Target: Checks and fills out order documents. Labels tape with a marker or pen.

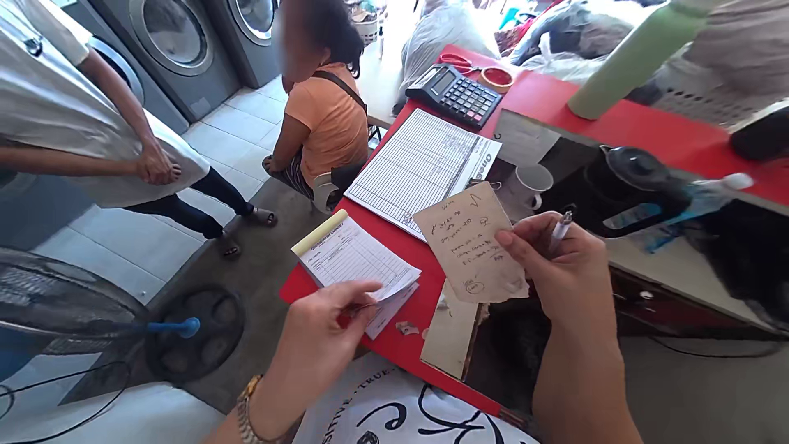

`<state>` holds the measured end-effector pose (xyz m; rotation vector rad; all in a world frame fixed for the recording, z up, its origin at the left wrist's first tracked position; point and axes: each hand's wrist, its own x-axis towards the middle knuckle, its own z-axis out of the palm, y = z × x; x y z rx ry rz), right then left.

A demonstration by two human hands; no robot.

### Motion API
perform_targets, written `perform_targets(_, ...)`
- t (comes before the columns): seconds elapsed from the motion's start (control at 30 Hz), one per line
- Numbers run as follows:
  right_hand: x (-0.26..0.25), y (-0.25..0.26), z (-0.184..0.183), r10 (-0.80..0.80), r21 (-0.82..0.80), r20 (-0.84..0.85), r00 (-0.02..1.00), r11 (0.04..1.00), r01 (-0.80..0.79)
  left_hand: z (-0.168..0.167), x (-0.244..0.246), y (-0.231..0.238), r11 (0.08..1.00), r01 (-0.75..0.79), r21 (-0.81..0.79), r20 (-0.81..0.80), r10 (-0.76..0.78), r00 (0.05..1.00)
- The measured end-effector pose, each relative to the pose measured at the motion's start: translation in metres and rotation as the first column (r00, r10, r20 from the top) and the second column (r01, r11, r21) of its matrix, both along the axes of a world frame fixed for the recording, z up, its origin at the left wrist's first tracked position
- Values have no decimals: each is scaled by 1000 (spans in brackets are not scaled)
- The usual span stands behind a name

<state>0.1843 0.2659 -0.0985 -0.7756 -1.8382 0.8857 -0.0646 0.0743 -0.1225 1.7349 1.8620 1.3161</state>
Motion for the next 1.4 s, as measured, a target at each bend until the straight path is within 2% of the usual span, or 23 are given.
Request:
perform_targets(0.07, 8, -1, -2, -10, -13, -13, 1000, 1000, 10, 4, -6, 1, 1000, -8, 1, 175, 7, 985)
perform_targets(0.23, 18, -2, -3, -3, -25, -56, 998, 1000, 2, 17, -14, -2, 998, -62, 4, 277, 59, 959)
perform_targets(0.43, 14, -9, 2, 47, -60, -66, 997, 997, -51, 22, -17, -5, 983, -162, 84, 235, 139, 962)
perform_targets(0.6, 5, -17, 4, 176, -97, 6, 984, 980, -175, 28, -27, -4, 961, -234, 148, 237, 195, 952)
perform_targets(0.67, -3, -18, -1, 210, -77, 69, 975, 976, -205, 34, -33, -3, 956, -222, 192, 178, 189, 966)
perform_targets(0.73, -10, -18, -4, 206, -35, 112, 972, 978, -203, 40, -35, -3, 954, -195, 228, 47, 189, 981)
perform_targets(0.87, -10, -16, -1, 122, 44, 155, 980, 990, -131, 39, -24, -10, 982, -102, 159, -323, 149, 935)
perform_targets(1.0, 4, -9, 4, 19, 82, 158, 987, 996, -32, 8, 12, -12, 999, 29, -22, -520, -37, 853)
perform_targets(1.1, 15, -7, 3, -20, 70, 151, 988, 998, 9, -20, 29, -13, 997, 41, -65, -623, -73, 779)
perform_targets(1.23, 21, -8, -1, -34, 64, 146, 989, 998, 25, -19, 33, -10, 999, 17, 31, -643, 7, 766)
perform_targets(1.3, 21, -10, -4, -33, 60, 141, 989, 998, 25, -12, 30, -6, 998, 12, 65, -586, 28, 810)
perform_targets(1.4, 19, -11, -5, -16, 56, 137, 990, 998, 9, -3, 19, -1, 997, -16, 74, -411, 45, 910)
